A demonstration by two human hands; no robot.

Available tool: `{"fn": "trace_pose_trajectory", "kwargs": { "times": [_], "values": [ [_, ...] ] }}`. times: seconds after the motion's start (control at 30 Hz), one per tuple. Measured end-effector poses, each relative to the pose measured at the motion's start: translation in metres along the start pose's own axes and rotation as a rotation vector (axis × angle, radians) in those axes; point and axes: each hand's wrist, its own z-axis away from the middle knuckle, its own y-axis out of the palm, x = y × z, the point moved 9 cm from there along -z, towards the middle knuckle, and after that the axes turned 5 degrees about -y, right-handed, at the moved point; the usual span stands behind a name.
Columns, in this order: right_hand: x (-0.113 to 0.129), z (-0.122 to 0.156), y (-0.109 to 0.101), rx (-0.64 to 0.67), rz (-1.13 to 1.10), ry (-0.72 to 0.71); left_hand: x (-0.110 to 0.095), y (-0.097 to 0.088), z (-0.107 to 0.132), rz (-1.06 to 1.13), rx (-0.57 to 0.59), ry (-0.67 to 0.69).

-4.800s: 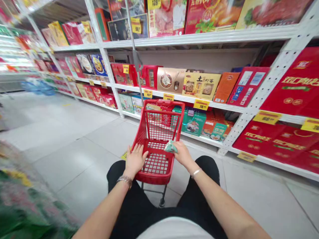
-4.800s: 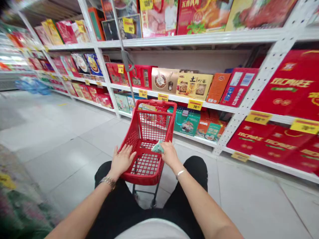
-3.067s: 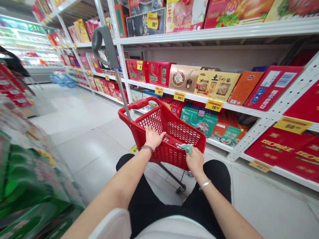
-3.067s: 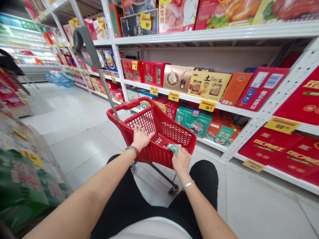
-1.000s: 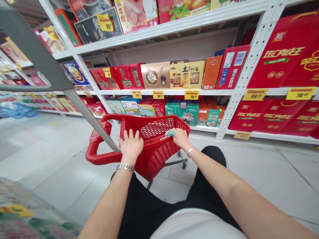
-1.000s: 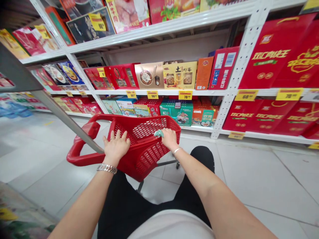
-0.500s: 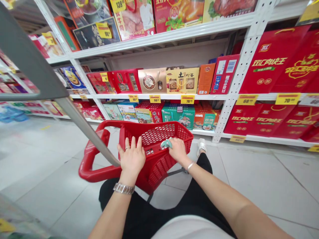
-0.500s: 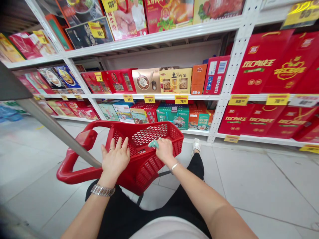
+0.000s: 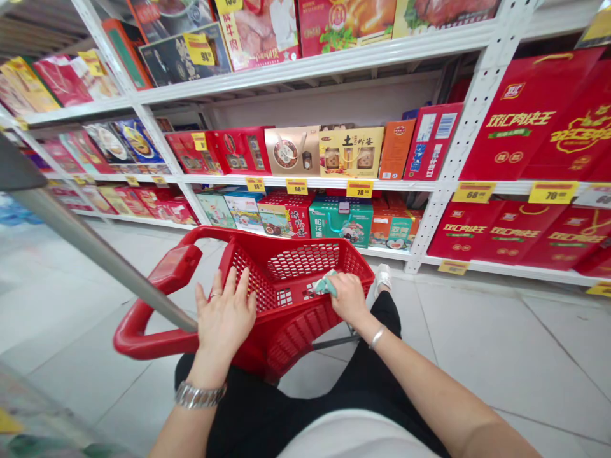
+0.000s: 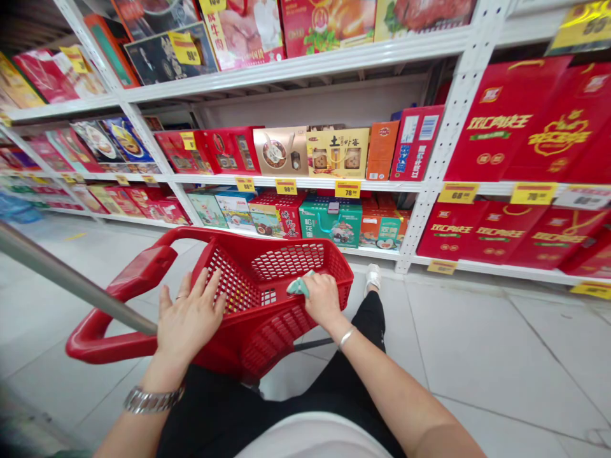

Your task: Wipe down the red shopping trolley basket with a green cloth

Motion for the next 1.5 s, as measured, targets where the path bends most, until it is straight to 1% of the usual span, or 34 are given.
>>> {"fn": "trace_pose_trajectory", "kwargs": {
  "times": [0.1,0.17,0.2,0.23,0.27,0.3,0.33,0.37,0.43,0.5,0.53,0.57,0.63,0.7,0.77,0.8,0.87,0.93,1.03,1.1,1.13,1.17,1.2,1.23,1.27,1.3,1.33,1.43,1.5],
  "values": [
    [-0.072,0.015,-0.019,-0.051,0.053,0.165,-0.001,-0.005,0.005,0.0,0.013,0.0],
    [-0.109,0.022,-0.027,-0.06,0.056,0.279,-0.003,-0.009,0.008,0.004,0.01,0.0],
    [-0.119,0.023,-0.029,-0.061,0.053,0.314,-0.004,-0.011,0.01,0.008,0.003,-0.002],
    [-0.122,0.022,-0.029,-0.062,0.048,0.328,-0.006,-0.012,0.011,0.011,-0.003,-0.003],
    [-0.118,0.02,-0.028,-0.064,0.04,0.319,-0.007,-0.014,0.012,0.015,-0.009,-0.004],
    [-0.108,0.017,-0.026,-0.065,0.029,0.293,-0.009,-0.015,0.013,0.018,-0.013,-0.006],
    [-0.092,0.014,-0.022,-0.06,0.012,0.254,-0.01,-0.015,0.013,0.021,-0.015,-0.008],
    [-0.071,0.01,-0.016,-0.049,-0.013,0.203,-0.01,-0.015,0.013,0.022,-0.016,-0.011],
    [-0.019,0.002,-0.001,-0.003,-0.084,0.078,-0.011,-0.014,0.012,0.024,-0.014,-0.02],
    [0.04,-0.003,0.012,0.043,-0.182,-0.078,-0.011,-0.012,0.011,0.031,-0.014,-0.027],
    [0.067,-0.004,0.016,0.053,-0.229,-0.152,-0.01,-0.012,0.01,0.036,-0.017,-0.029],
    [0.088,-0.005,0.018,0.063,-0.26,-0.205,-0.01,-0.012,0.01,0.041,-0.021,-0.028],
    [0.114,-0.007,0.021,0.072,-0.283,-0.242,-0.009,-0.012,0.01,0.048,-0.03,-0.025],
    [0.12,-0.006,0.021,0.084,-0.293,-0.26,-0.008,-0.012,0.011,0.054,-0.035,-0.02],
    [0.11,-0.002,0.019,0.076,-0.299,-0.274,-0.008,-0.012,0.011,0.071,-0.035,-0.015],
    [0.099,0.0,0.016,0.062,-0.296,-0.269,-0.009,-0.012,0.012,0.088,-0.034,-0.016],
    [0.068,0.005,0.011,0.015,-0.267,-0.223,-0.01,-0.012,0.012,0.128,-0.028,-0.017],
    [0.029,0.009,0.004,-0.026,-0.214,-0.15,-0.013,-0.011,0.011,0.154,-0.02,-0.019],
    [-0.033,0.007,-0.009,-0.044,-0.09,0.003,-0.019,-0.011,0.009,0.154,-0.01,-0.009],
    [-0.072,0.003,-0.017,-0.016,0.013,0.152,-0.023,-0.011,0.009,0.144,-0.004,0.0],
    [-0.086,0.001,-0.021,0.001,0.059,0.223,-0.025,-0.011,0.008,0.139,-0.001,0.005],
    [-0.096,-0.001,-0.024,0.013,0.095,0.281,-0.027,-0.011,0.008,0.133,0.002,0.009],
    [-0.1,-0.002,-0.026,0.022,0.121,0.318,-0.028,-0.011,0.008,0.126,0.003,0.013],
    [-0.096,-0.003,-0.025,0.028,0.133,0.327,-0.029,-0.011,0.008,0.119,0.002,0.016],
    [-0.085,-0.005,-0.023,0.034,0.127,0.305,-0.029,-0.012,0.008,0.112,0.0,0.018],
    [-0.068,-0.006,-0.018,0.037,0.107,0.254,-0.029,-0.012,0.008,0.103,-0.003,0.019],
    [-0.045,-0.006,-0.012,0.042,0.075,0.186,-0.029,-0.011,0.008,0.093,-0.006,0.019],
    [0.036,-0.004,0.004,0.025,-0.099,-0.073,-0.025,-0.009,0.009,0.073,-0.006,0.018],
    [0.078,-0.001,0.011,0.024,-0.203,-0.189,-0.023,-0.008,0.009,0.063,-0.006,0.018]
  ]
}}
